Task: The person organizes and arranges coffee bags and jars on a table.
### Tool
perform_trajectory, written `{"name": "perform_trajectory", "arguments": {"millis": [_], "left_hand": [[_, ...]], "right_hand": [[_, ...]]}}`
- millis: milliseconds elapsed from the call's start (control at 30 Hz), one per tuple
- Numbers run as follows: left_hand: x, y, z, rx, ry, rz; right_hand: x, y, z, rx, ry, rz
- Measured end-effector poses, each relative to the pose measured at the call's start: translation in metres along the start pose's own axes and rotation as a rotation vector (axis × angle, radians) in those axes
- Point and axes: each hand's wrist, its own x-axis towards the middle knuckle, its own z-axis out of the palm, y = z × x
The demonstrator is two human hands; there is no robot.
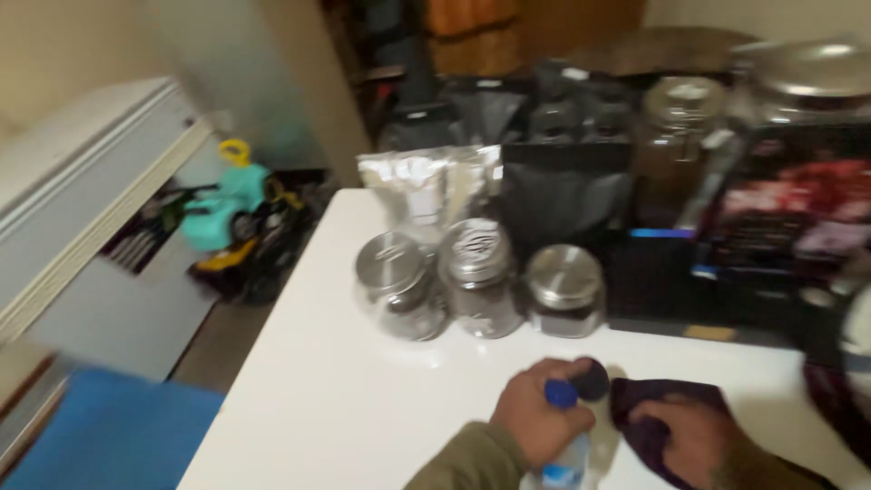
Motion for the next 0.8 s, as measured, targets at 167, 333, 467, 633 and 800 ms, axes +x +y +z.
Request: {"name": "perform_trajectory", "arguments": {"millis": [167,333,467,633,800], "left_hand": [[0.06,0.003,0.029,0.006,-0.066,0.285],[0.082,0.033,0.054,-0.128,-0.185,0.139],[0.091,0.038,0.068,-0.178,-0.212,0.107],[0.089,0.035,0.069,-0.232,-0.201,0.035],[0.079,0.034,0.053,-0.274,-0.152,-0.023]], "right_hand": [[-0.002,0.021,-0.031,0.186,-0.058,-0.135],[-0.012,-0.034,-0.128,0.912,0.167,0.215],[-0.018,-0.073,-0.165,1.026,0.051,0.041],[-0.005,-0.069,-0.152,0.744,0.246,0.041],[0.028,-0.048,-0.128,0.873,0.151,0.146]]}}
